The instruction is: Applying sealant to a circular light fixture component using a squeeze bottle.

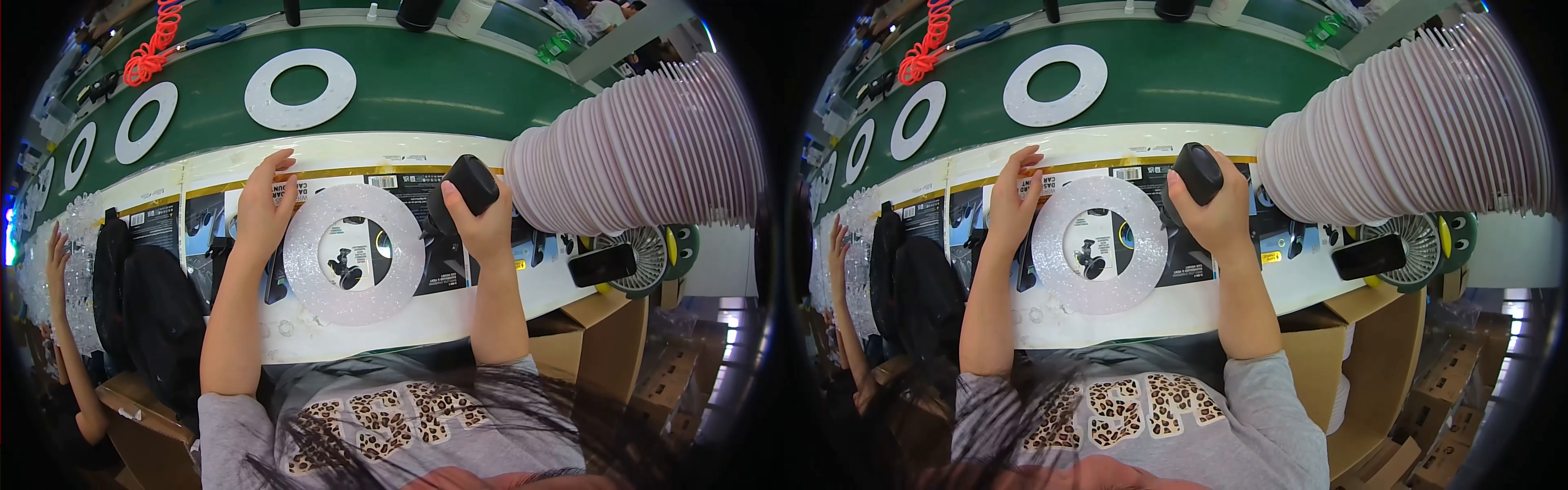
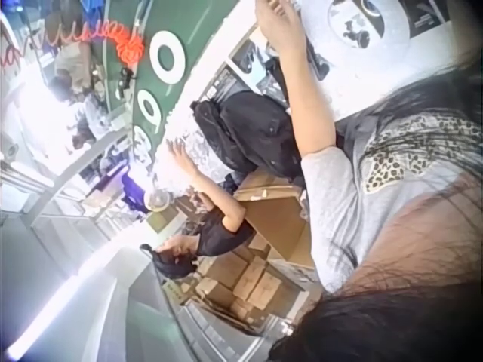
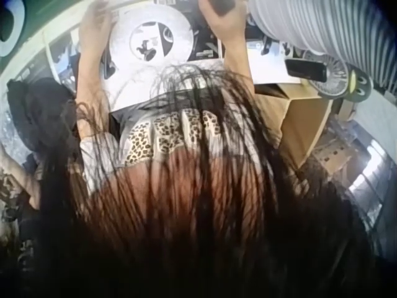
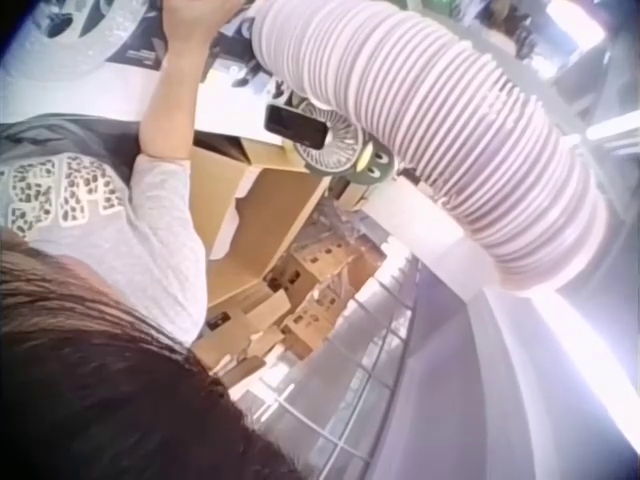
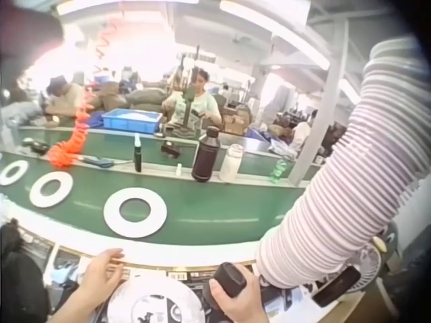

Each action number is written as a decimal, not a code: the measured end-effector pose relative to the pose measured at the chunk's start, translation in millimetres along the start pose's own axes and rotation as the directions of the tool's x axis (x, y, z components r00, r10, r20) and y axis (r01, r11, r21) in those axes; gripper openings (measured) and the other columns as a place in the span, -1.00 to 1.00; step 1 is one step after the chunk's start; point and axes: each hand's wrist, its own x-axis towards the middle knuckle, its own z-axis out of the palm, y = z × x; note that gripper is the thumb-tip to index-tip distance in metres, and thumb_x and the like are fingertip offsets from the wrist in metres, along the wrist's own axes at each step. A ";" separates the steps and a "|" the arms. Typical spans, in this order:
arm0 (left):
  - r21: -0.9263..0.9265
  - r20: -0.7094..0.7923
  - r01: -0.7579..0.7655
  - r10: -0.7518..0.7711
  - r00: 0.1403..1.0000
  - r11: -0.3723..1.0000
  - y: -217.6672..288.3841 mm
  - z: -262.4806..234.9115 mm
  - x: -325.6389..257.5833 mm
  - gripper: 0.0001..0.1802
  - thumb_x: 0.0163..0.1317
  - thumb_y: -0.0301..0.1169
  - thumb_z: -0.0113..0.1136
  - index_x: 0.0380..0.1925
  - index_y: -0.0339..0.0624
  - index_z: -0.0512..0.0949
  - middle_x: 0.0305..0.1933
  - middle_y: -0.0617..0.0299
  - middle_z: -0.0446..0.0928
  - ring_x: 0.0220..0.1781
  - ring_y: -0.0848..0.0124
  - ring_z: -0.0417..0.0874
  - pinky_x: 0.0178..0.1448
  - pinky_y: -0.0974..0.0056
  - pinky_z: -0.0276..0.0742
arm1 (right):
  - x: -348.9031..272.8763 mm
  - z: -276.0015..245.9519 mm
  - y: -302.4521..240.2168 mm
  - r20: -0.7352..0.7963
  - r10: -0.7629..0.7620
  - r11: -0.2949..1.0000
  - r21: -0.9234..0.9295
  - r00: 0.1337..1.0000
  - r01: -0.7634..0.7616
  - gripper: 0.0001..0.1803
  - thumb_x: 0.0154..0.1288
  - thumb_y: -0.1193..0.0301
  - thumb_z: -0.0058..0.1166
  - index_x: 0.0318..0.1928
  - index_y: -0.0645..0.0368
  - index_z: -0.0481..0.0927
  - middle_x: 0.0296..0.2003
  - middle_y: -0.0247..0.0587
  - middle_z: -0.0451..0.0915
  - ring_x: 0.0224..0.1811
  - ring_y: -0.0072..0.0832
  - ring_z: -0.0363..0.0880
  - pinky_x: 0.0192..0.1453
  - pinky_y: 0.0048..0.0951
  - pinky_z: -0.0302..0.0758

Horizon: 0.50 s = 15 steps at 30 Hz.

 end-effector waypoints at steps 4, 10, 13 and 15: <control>0.008 0.004 -0.005 0.005 1.000 1.000 -0.2 -0.4 0.2 -0.60 0.23 -0.54 0.12 0.10 -0.19 0.43 -0.03 0.02 0.57 -0.03 0.20 0.62 0.08 0.20 0.49 | 0.6 0.1 2.1 0.001 0.002 1.000 -0.018 1.000 -0.002 -0.70 0.09 0.32 0.24 -0.27 0.29 0.55 -0.44 -0.12 0.59 -0.43 -0.33 0.57 -0.28 -0.41 0.48; 0.001 0.002 -0.004 0.004 1.000 1.000 -0.6 -0.6 -0.2 -0.60 0.23 -0.53 0.11 0.10 -0.18 0.43 -0.03 0.02 0.57 -0.01 0.19 0.61 0.09 0.21 0.49 | 0.2 3.0 5.5 -0.001 0.027 1.000 -0.006 1.000 -0.027 -0.69 0.09 0.32 0.24 -0.25 0.30 0.56 -0.42 -0.10 0.60 -0.40 -0.30 0.59 -0.25 -0.39 0.50; 0.014 -0.002 -0.005 0.005 1.000 1.000 0.1 -0.5 -0.3 -0.60 0.23 -0.52 0.11 0.10 -0.18 0.43 -0.03 0.02 0.57 -0.01 0.19 0.61 0.10 0.20 0.49 | 0.8 4.0 5.4 -0.010 -0.009 1.000 -0.018 1.000 0.009 -0.75 0.15 0.34 0.21 -0.29 0.29 0.55 -0.46 -0.18 0.58 -0.44 -0.42 0.53 -0.31 -0.46 0.46; 0.013 0.003 0.003 -0.003 1.000 1.000 1.1 -0.8 -0.1 -0.60 0.23 -0.52 0.12 0.10 -0.18 0.43 -0.03 0.02 0.58 -0.01 0.19 0.61 0.10 0.20 0.49 | 0.8 4.4 5.0 -0.014 -0.048 0.998 -0.036 0.999 0.047 -0.78 0.20 0.35 0.18 -0.34 0.28 0.54 -0.51 -0.27 0.56 -0.47 -0.55 0.48 -0.37 -0.53 0.42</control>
